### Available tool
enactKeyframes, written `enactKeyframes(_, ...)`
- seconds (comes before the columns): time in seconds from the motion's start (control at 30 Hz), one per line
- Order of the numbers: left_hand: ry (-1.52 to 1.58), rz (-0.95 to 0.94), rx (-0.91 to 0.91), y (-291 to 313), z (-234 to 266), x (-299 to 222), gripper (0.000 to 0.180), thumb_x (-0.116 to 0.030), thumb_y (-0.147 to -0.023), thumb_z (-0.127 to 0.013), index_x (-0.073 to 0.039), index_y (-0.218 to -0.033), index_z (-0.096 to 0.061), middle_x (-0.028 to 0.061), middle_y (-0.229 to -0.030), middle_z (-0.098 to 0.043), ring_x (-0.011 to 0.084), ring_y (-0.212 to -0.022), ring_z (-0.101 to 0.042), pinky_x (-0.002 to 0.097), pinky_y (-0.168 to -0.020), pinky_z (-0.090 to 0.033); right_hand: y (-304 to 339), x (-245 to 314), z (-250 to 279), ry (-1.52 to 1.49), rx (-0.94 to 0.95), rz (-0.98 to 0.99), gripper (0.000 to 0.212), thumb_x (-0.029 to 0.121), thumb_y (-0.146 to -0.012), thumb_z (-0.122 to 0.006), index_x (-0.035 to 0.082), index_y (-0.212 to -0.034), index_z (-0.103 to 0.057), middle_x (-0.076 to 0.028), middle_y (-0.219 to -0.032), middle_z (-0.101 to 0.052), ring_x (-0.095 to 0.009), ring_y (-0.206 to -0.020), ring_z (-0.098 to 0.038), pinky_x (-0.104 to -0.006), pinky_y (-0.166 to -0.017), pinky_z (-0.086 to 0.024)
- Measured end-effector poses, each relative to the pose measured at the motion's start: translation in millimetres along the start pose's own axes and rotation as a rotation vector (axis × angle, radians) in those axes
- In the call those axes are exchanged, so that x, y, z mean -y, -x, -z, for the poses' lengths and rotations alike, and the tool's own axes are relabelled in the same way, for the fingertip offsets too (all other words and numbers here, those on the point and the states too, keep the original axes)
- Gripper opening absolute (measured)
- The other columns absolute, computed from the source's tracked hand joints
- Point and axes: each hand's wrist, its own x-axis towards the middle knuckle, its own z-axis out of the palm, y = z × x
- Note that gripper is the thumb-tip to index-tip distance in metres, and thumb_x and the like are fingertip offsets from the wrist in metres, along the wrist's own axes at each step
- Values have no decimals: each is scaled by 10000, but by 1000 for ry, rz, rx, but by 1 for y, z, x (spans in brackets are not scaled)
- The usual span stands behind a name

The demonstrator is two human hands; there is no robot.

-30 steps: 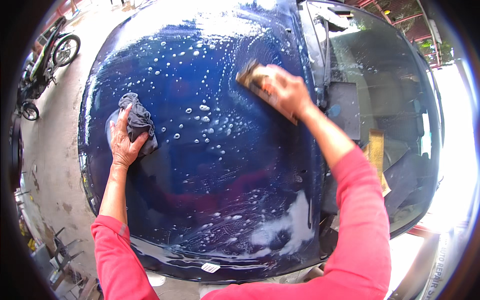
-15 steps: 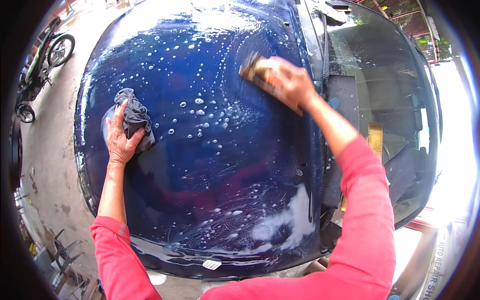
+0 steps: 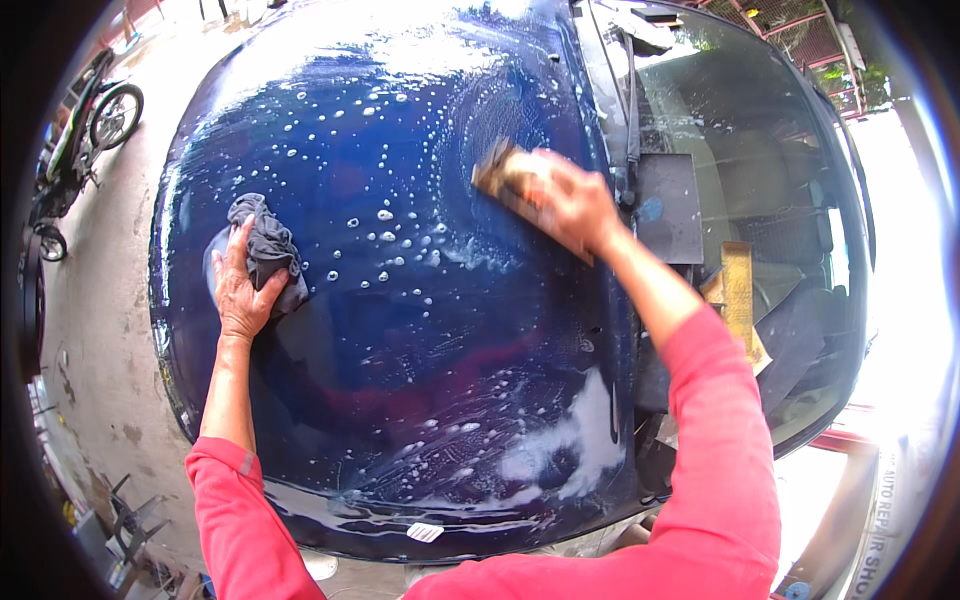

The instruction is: The person scrubs the hood of a dark blue car using a wooden sanding block and a dark cloth. They repeatedly apply a soapy liquid from a bucket, scrub the surface, and wipe away residue.

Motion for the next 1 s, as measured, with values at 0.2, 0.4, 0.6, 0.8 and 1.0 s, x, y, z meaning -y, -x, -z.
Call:
enactKeyframes(0.2,5,12,22,3,-4,5,972,-510,-870,-805,-190,-1695,-405,130,-1691,-490,349,-1628,-370,693,-1315,-138,-108,-20,-36,164,-185,-676,316,326,-1096,-513,190,-1191,-781,-94,-1327,-765,-346,-1200,-735,-475,-1000,-583)
enactKeyframes(0.4,-4,38,38,-1,-1,-4,985,-541,-873,-798,-199,-1702,-390,111,-1702,-479,350,-1629,-368,681,-1320,-140,85,81,-15,-180,-256,-520,301,243,-1065,-663,182,-1337,-774,-88,-1386,-755,-288,-1274,-734,-379,-1077,-583)
enactKeyframes(0.6,6,0,2,3,-6,8,966,-559,-886,-780,-198,-1698,-400,101,-1698,-485,350,-1625,-374,687,-1321,-132,-66,-62,-8,128,-289,-384,346,372,-1071,-545,135,-1123,-792,-165,-1098,-779,-376,-1031,-752,-482,-884,-589)
enactKeyframes(0.8,-4,-2,19,0,-5,4,980,-575,-884,-775,-199,-1703,-391,103,-1699,-485,349,-1627,-372,690,-1320,-127,30,20,-14,254,-342,-153,296,292,-1050,-644,95,-1231,-773,-201,-1207,-779,-387,-1142,-753,-474,-973,-600)
enactKeyframes(1.0,22,-10,1,-3,0,-7,972,-509,-859,-818,-188,-1687,-420,112,-1690,-496,357,-1627,-374,664,-1326,-139,79,16,6,96,-243,-178,274,201,-1048,-682,71,-1276,-763,-173,-1244,-786,-355,-1156,-769,-448,-1001,-622)
